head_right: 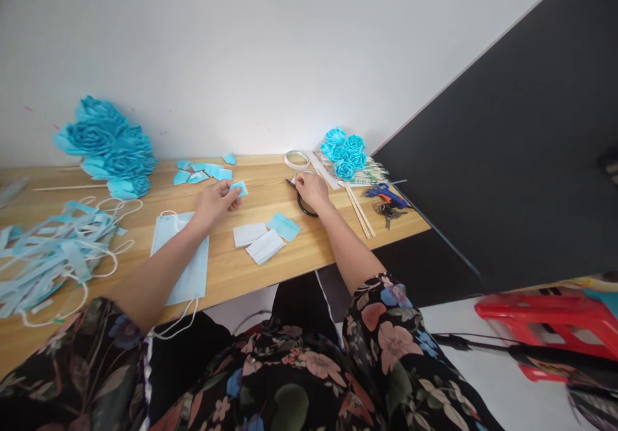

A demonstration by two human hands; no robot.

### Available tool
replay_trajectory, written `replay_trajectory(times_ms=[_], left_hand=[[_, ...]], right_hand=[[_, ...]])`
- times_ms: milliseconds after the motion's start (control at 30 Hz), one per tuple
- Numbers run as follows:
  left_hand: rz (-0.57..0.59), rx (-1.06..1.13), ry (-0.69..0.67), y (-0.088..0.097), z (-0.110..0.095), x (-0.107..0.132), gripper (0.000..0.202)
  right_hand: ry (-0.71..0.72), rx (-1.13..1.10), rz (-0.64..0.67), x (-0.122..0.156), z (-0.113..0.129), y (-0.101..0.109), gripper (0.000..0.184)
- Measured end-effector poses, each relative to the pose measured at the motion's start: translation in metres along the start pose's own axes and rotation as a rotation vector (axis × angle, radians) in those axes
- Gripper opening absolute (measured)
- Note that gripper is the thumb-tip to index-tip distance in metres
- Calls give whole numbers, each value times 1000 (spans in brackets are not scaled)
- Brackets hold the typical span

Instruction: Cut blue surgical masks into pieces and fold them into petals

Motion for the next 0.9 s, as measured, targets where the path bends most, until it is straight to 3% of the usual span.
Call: replay_trajectory(times_ms=[300, 467, 600, 733, 900], left_hand=[[4, -10, 9, -1, 1, 3, 31], [21, 20, 55, -3, -4, 6, 32], [82, 94, 118, -6, -9, 11, 29], [142, 123, 152, -7, -8, 12, 30], [175, 138, 159, -6, -5, 10, 31]], right_hand=[[-22, -81, -94, 4, -13, -9, 21], [-30, -337, -255, 9, -12, -7, 21], [274, -458, -288, 9, 32, 13, 21], [594, -428, -282, 3, 82, 28, 20], [727, -334, -324, -4, 103, 16, 25]])
Point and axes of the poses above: each hand's wrist, its own x-axis away from the middle knuckle, its own y-axis out of the back of the hand, z = x × y, the point moved 4 cm from there along -x, towards the middle knuckle, and after that the axes turned 14 degrees about y, right-handed, at the moved point
